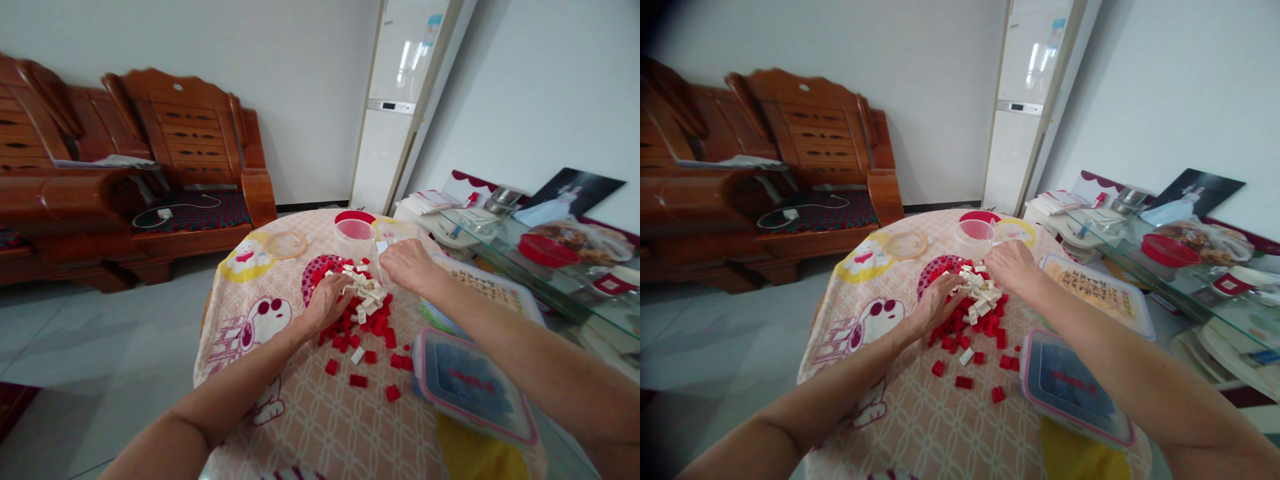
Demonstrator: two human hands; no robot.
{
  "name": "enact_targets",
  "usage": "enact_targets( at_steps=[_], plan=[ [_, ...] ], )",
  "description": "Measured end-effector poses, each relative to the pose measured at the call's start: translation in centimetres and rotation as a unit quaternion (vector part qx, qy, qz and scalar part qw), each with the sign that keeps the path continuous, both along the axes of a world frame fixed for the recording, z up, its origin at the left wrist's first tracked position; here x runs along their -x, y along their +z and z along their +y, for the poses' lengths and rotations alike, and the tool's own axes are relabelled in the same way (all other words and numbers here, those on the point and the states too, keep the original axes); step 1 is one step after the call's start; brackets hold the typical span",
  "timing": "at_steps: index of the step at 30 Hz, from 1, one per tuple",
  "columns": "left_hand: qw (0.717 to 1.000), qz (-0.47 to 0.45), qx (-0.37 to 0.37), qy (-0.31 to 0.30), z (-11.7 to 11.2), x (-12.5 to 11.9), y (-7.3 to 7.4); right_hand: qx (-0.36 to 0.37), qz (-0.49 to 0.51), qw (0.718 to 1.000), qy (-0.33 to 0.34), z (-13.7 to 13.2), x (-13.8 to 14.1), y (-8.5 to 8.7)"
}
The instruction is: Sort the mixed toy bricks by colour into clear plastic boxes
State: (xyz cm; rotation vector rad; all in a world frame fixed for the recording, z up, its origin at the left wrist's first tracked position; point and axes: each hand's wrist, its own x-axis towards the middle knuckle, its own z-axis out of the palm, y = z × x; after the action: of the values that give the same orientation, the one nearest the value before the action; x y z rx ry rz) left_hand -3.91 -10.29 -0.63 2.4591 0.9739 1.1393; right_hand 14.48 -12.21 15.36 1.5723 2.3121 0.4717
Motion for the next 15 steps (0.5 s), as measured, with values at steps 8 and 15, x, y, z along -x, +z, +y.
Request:
enact_targets(
  at_steps=[8, 15],
  plan=[
    [0.979, 0.192, 0.01, -0.061, 1.8, -2.5, 0.6, -0.066, 0.011, 0.996, -0.054, -0.9, -1.5, 0.0],
    [0.986, 0.148, -0.008, -0.074, -1.0, 1.2, 0.0, -0.057, 0.024, 0.992, -0.106, -1.3, -3.3, -0.7]
  ],
)
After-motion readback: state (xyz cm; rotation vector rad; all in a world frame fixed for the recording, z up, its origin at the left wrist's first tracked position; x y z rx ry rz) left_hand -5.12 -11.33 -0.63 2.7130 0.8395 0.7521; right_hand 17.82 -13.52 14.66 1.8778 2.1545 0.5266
